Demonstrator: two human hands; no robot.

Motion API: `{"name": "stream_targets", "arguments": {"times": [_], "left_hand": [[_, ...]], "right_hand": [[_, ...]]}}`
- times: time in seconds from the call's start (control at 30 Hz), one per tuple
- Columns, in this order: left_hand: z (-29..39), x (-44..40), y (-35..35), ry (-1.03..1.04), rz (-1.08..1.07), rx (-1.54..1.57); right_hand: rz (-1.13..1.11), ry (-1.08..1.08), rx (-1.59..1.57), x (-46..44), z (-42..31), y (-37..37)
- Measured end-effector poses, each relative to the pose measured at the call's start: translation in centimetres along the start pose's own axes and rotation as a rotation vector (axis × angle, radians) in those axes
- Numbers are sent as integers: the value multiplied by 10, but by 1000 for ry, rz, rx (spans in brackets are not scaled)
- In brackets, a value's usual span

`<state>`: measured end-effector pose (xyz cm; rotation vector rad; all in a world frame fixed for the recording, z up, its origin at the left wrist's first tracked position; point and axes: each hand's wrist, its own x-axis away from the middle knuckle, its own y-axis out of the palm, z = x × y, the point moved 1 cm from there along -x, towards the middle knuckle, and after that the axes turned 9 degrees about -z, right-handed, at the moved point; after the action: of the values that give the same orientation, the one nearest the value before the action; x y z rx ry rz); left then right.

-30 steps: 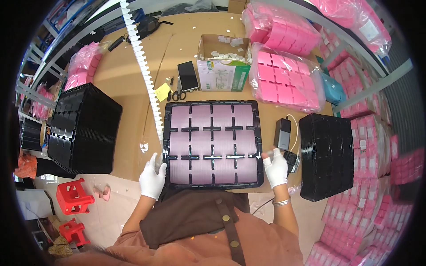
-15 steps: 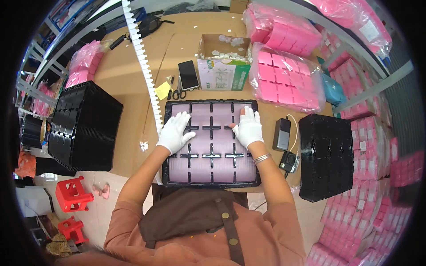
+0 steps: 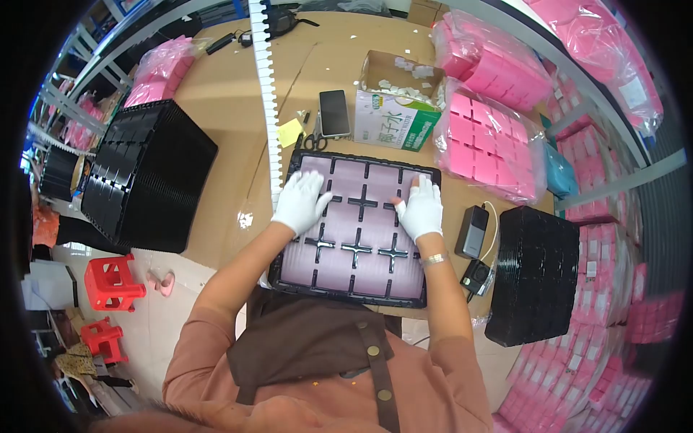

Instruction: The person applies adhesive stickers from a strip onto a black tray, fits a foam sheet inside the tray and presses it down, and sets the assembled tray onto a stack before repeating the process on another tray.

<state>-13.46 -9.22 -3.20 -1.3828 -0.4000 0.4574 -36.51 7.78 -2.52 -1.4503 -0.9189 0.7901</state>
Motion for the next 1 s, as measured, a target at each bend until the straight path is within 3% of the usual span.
{"name": "stream_targets", "arguments": {"times": [0.07, 0.1, 0.17, 0.23, 0.3, 0.4, 0.43, 0.5, 0.57, 0.7, 0.87, 0.97, 1.0], "left_hand": [[-16, -18, 17, -57, 129, -37], [-12, -21, 11, -100, 39, -39], [-13, -13, 21, -69, 90, -54], [-16, 23, 8, 86, 33, 49], [-19, 67, -16, 226, -59, 97], [-3, 131, -39, 517, -327, 76], [-3, 150, -32, 585, -318, 127], [-17, 174, -30, 575, -399, 197], [-50, 185, -13, 628, -314, 108], [-22, 164, -31, 655, -261, 136], [-23, 188, -35, 503, -210, 208], [-28, 189, -20, 302, -156, 325], [-23, 187, -21, 142, -33, 383]], "right_hand": [[18, -17, -20, -6, 0, 2], [12, -38, -52, -4, 5, 0], [-61, -57, -189, 11, 26, 1], [-137, -134, -374, 48, 44, -8], [-13, -214, -243, 102, 35, -18], [-107, -411, -349, 165, 17, -7], [-139, -505, -380, 178, 11, -2], [-179, -522, -338, 192, 19, 1], [-142, -513, -383, 197, 43, 7], [-84, -451, -340, 175, 21, -17], [-187, -541, -407, 198, 36, -23], [-43, -517, -396, 189, 46, -24], [139, -324, -393, 185, 45, -19]]}}
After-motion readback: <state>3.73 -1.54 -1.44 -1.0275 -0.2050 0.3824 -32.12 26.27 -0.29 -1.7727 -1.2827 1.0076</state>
